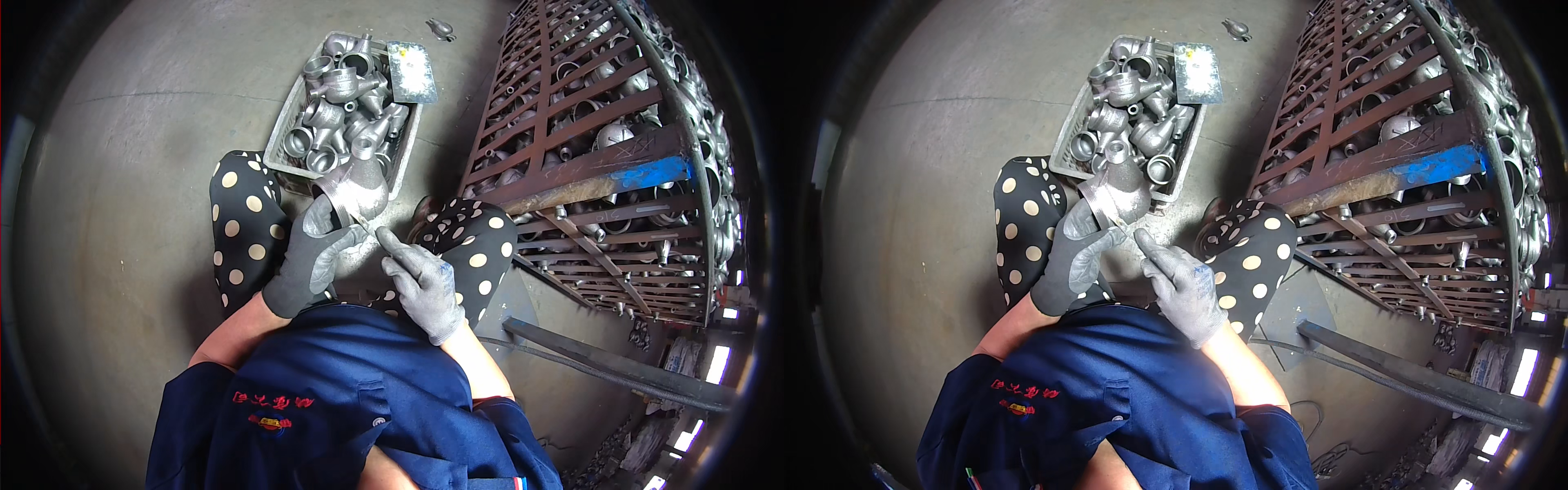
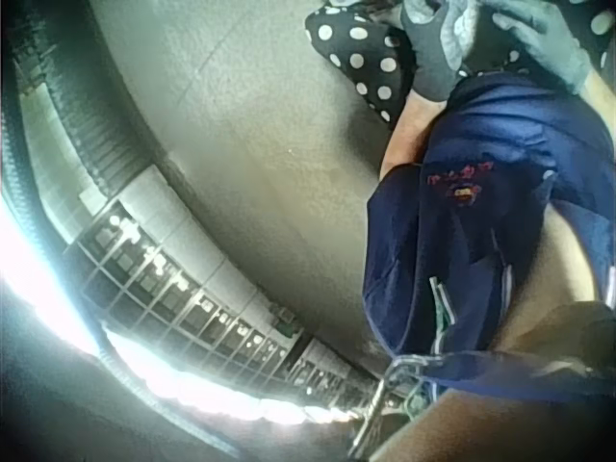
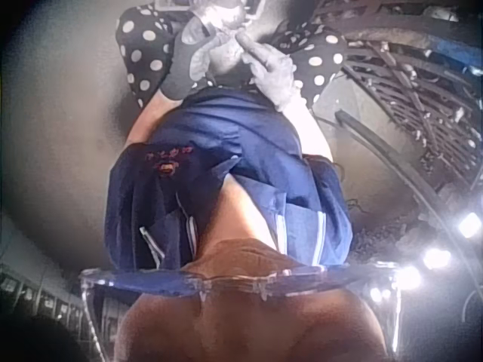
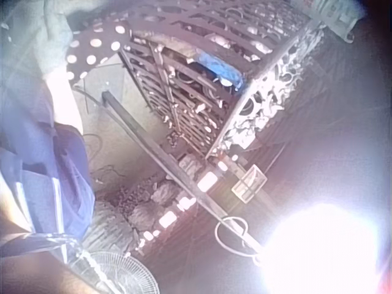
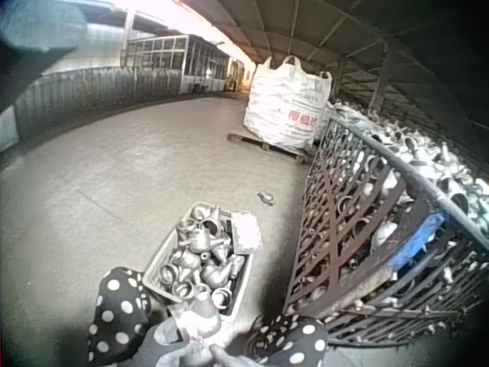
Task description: The person deburrs metal castings by scraping them with a metal scraper, then places the cleaned castings into a metal tray.
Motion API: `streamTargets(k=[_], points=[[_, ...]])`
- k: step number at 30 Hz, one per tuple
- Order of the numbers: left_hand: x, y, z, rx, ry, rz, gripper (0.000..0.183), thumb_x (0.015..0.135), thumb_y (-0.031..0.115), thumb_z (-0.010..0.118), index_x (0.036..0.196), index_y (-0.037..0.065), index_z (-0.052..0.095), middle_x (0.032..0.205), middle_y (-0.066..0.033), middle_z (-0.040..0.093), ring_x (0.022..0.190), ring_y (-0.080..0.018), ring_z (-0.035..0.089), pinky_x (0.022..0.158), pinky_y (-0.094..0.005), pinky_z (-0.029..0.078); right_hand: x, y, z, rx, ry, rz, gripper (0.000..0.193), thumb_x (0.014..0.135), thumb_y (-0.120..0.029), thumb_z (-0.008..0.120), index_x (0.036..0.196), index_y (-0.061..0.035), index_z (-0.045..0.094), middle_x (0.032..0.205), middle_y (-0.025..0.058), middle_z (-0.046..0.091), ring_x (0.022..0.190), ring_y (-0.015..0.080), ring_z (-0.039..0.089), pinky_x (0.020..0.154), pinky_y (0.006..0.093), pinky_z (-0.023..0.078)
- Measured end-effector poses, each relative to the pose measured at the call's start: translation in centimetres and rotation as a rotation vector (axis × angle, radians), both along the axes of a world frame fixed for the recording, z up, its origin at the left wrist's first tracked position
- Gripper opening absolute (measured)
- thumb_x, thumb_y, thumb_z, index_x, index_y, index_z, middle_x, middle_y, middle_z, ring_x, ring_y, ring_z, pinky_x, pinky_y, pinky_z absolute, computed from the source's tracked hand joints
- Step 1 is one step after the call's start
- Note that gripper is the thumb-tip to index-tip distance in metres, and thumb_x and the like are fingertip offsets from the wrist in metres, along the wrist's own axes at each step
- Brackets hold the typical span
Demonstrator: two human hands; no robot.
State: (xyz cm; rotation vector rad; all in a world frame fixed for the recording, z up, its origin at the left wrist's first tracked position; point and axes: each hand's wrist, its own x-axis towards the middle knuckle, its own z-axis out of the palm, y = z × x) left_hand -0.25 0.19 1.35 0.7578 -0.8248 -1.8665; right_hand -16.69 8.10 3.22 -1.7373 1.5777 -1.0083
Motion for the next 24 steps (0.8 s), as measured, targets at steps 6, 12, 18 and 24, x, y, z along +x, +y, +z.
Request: streamTargets(k=[6,12,18,24], points=[[0.3,0.0,-1.1,-0.03,-0.029,-0.044,0.054,0.084,-0.007,0.062,0.135,-0.001,0.046,0.123,-0.0096,0.06,0.112,-0.0159,0.058,0.096,-0.0295,0.046,-0.1,0.0,0.2,0.056,-0.108,-0.022,0.043,0.086,-0.005,0.061,0.129,-0.0075,0.06,0.085,0.0169,0.065,0.078,0.0284,0.065,0.073,0.0356,0.051],[0.0,0.2,-0.8,-0.071,-0.07,-0.039,0.053,0.084,-0.008,0.062,0.135,-0.002,0.047,0.123,-0.009,0.06,0.11,-0.015,0.058,0.095,-0.0284,0.047,-0.3,-0.1,0.3,0.079,-0.13,-0.034,0.042,0.087,-0.006,0.061,0.129,-0.0081,0.06,0.089,0.0175,0.067,0.08,0.0271,0.066,0.075,0.0346,0.052],[0.5,0.2,-1.6,-0.065,-0.095,-0.064,0.053,0.084,-0.008,0.062,0.135,-0.002,0.047,0.123,-0.0086,0.06,0.109,-0.014,0.058,0.094,-0.0282,0.047,-1.1,-0.1,1.0,0.178,-0.143,0.023,0.04,0.089,-0.005,0.058,0.129,-0.0052,0.06,0.1,0.0141,0.069,0.085,0.0173,0.065,0.079,0.0285,0.051],[1.0,-0.4,-1.9,-0.063,-0.138,-0.027,0.036,0.094,0.006,0.058,0.13,0.002,0.054,0.114,-0.0068,0.065,0.1,-0.015,0.063,0.086,-0.0306,0.052,-1.7,0.6,2.4,0.391,-0.4,-0.059,0.041,0.09,-0.005,0.056,0.131,-0.0014,0.057,0.1,0.0078,0.069,0.085,0.0098,0.062,0.079,0.0243,0.051]])
